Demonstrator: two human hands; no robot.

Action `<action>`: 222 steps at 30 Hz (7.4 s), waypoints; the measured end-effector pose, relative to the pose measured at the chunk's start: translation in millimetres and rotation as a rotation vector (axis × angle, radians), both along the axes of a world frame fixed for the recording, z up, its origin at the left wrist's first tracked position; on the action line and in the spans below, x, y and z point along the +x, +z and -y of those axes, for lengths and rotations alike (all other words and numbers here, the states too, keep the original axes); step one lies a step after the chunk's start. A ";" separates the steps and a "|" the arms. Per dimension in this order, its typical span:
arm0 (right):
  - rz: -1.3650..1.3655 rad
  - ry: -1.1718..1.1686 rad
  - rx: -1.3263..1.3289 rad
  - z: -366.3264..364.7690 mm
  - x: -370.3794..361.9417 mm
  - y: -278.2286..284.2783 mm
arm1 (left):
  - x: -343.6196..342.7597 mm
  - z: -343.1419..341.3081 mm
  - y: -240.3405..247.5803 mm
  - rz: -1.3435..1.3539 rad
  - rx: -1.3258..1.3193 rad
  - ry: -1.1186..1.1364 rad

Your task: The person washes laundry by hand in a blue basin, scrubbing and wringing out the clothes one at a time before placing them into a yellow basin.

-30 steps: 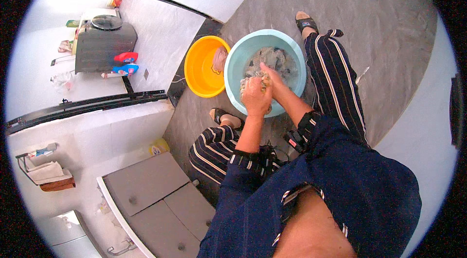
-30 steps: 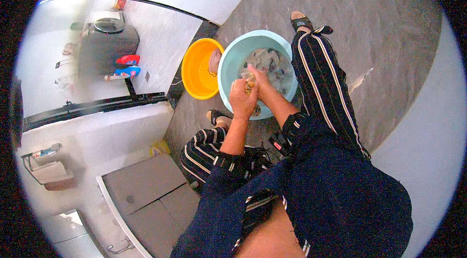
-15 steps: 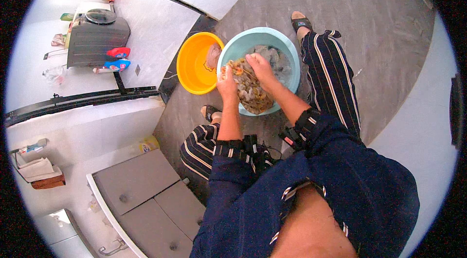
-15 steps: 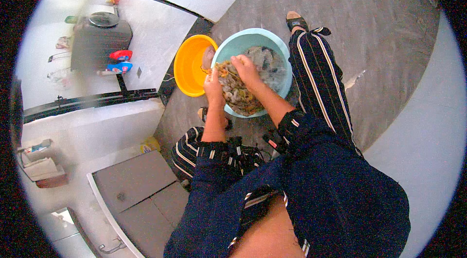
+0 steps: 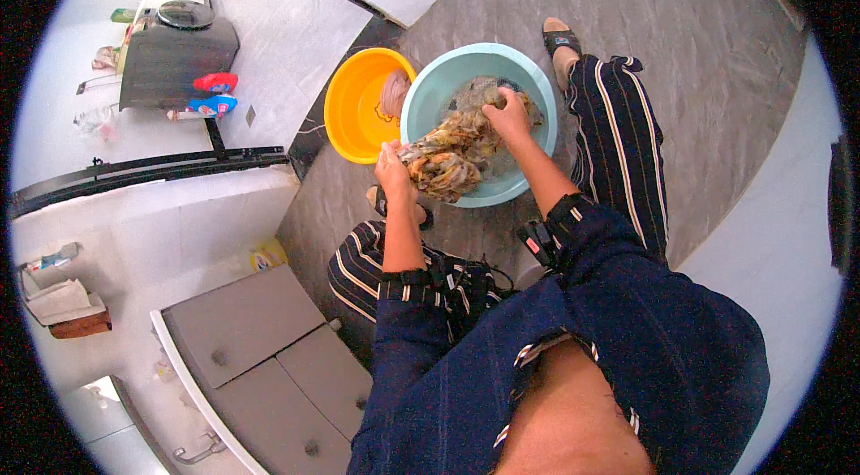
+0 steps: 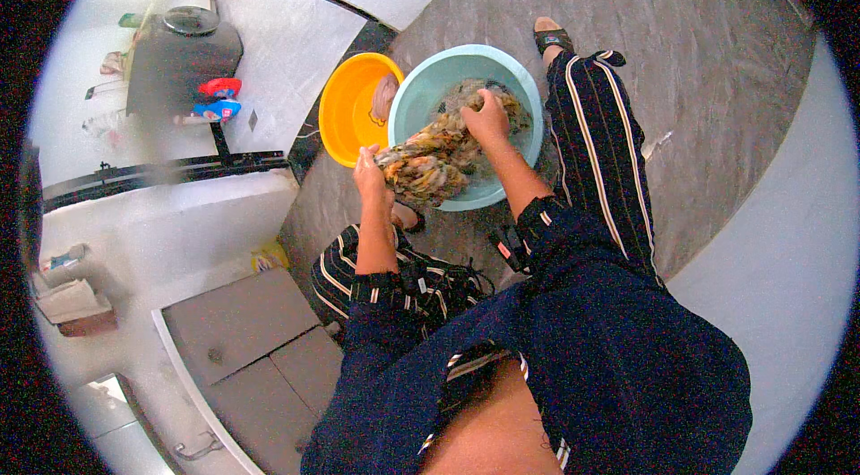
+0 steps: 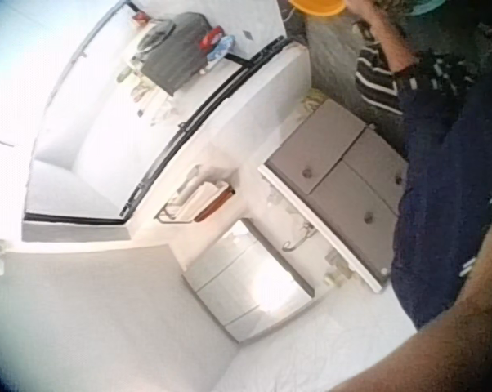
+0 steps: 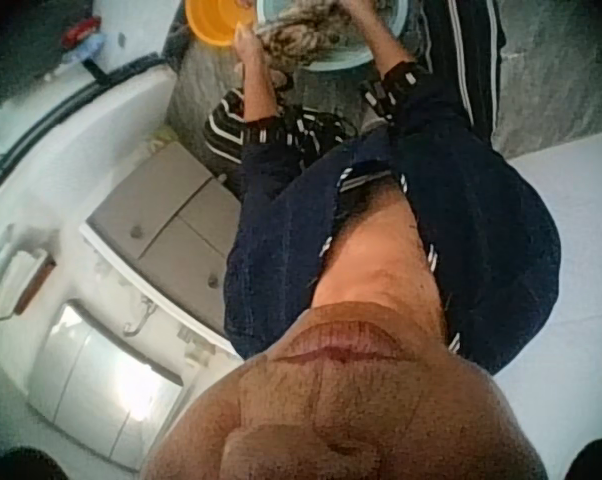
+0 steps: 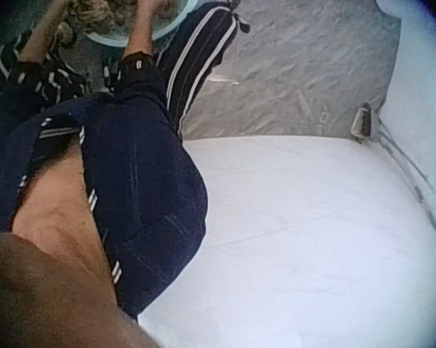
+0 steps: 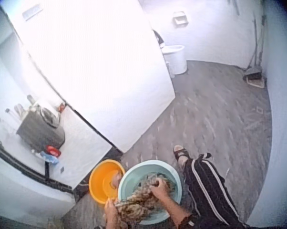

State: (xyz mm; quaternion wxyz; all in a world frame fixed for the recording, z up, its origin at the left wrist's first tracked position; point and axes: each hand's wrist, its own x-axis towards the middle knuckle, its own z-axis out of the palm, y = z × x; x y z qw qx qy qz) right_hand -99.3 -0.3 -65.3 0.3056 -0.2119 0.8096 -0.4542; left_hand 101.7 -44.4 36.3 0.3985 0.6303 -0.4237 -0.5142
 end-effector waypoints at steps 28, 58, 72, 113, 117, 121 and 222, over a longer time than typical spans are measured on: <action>1.851 0.148 -0.703 -18.2 28.0 109.0 | -8.7 -57.9 -54.3 -0.497 0.615 -0.036; 1.232 0.105 -0.480 -13.3 75.6 78.7 | -24.5 -11.3 -32.2 0.584 -0.154 -0.182; 1.234 0.534 -0.510 -18.8 38.2 102.1 | -14.1 -40.6 -55.8 -0.516 0.586 -0.395; 0.615 0.022 -0.211 -10.3 26.5 57.5 | -20.3 -22.2 -8.4 -0.437 0.009 0.003; 0.044 -0.135 0.069 -9.1 18.1 29.3 | -37.5 -18.0 26.2 -0.606 -0.126 -0.001; 0.657 -0.249 0.162 -11.7 28.8 -20.2 | -63.9 -12.7 34.6 -0.643 -0.164 -0.092; 1.510 -0.064 -0.518 -18.3 39.8 -4.5 | -79.9 -49.1 1.9 0.397 -0.378 -0.443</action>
